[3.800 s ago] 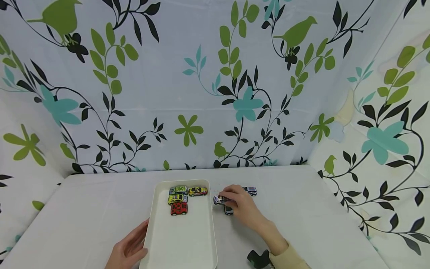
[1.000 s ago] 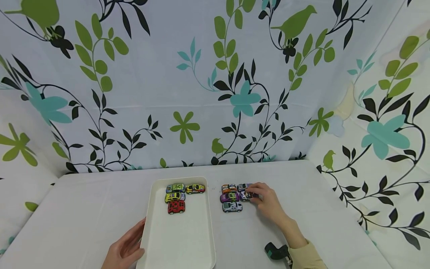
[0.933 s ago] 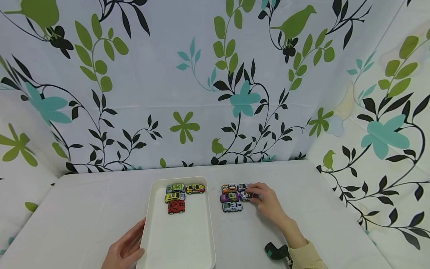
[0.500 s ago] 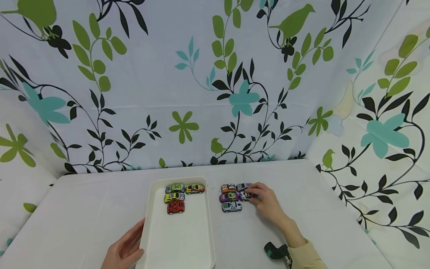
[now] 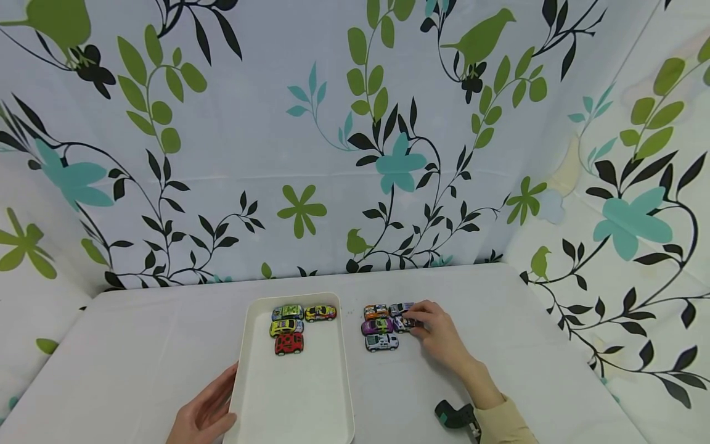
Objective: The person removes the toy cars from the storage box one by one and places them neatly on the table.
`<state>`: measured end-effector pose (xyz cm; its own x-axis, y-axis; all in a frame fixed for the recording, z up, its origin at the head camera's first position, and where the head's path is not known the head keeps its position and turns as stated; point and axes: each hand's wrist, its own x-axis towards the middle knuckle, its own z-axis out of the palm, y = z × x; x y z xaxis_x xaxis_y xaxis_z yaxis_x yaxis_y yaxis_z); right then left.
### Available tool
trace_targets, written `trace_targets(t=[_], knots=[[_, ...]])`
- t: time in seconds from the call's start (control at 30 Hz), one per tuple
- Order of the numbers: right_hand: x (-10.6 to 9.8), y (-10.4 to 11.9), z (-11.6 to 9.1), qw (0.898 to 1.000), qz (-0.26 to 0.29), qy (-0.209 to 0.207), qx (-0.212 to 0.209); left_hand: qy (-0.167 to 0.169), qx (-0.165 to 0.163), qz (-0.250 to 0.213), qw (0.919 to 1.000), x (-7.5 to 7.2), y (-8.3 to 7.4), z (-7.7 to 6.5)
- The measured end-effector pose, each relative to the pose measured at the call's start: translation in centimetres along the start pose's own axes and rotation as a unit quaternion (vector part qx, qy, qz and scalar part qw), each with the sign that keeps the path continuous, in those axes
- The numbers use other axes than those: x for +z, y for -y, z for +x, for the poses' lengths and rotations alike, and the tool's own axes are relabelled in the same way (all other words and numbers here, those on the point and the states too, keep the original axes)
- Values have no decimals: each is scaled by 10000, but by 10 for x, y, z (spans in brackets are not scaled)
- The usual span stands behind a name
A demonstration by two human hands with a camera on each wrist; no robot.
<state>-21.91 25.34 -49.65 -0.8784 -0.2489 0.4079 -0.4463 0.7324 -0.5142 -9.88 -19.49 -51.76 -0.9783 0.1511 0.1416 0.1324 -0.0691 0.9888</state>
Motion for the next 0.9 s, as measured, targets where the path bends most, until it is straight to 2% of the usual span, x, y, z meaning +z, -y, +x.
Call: trace_targets(t=[0.17,0.4,0.67,0.9], knots=[[0,1,0,10000,-40,16,21,-28,1,27,10000,0,0,-1],[0,3,0,9999,-9,-37,100,-204,-235,156,9994,2,-2,0],[1,3,1,9998,29,-67,198,14,3,63,10000,0,-5,-1],[-1,4,1,9998,11,-113,150,-166,-249,100,9995,1,-4,-1]])
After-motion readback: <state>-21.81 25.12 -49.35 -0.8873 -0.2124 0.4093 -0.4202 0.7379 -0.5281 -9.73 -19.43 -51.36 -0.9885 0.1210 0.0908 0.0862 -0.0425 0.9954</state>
